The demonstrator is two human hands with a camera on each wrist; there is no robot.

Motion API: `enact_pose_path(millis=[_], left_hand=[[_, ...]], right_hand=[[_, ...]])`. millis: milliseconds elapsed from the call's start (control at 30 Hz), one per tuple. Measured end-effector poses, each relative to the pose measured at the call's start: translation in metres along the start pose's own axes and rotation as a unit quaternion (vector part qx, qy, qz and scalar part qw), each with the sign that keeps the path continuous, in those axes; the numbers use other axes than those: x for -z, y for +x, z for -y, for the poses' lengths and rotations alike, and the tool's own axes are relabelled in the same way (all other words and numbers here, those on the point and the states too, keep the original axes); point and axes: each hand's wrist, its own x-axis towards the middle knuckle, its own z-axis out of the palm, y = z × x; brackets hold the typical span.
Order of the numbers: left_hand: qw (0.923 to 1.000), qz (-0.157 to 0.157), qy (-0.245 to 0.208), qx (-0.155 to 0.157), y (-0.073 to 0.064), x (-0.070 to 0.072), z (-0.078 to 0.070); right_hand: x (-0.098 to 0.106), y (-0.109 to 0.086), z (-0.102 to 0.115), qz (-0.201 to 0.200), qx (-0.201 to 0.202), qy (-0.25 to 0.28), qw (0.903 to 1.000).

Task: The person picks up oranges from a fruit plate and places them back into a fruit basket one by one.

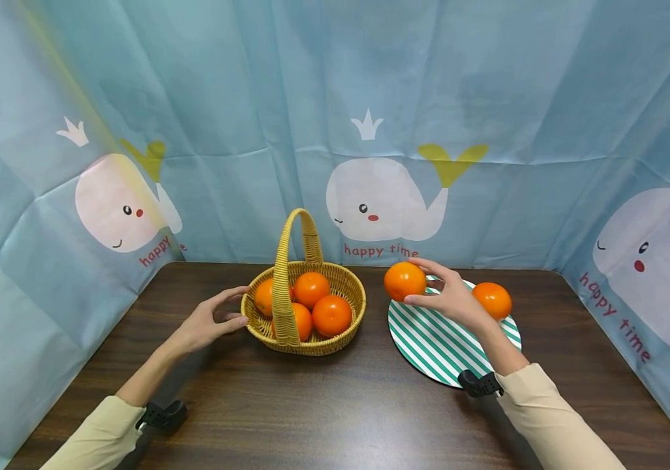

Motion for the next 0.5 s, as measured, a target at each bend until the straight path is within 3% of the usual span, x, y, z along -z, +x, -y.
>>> enact_pose_path(millis=[500], left_hand=[[1.0,0.001,0.004,0.0,0.0,0.0,0.002]], right_hand=[[-0.023,0.025,0.023,0.025,0.021,0.044,0.9985]])
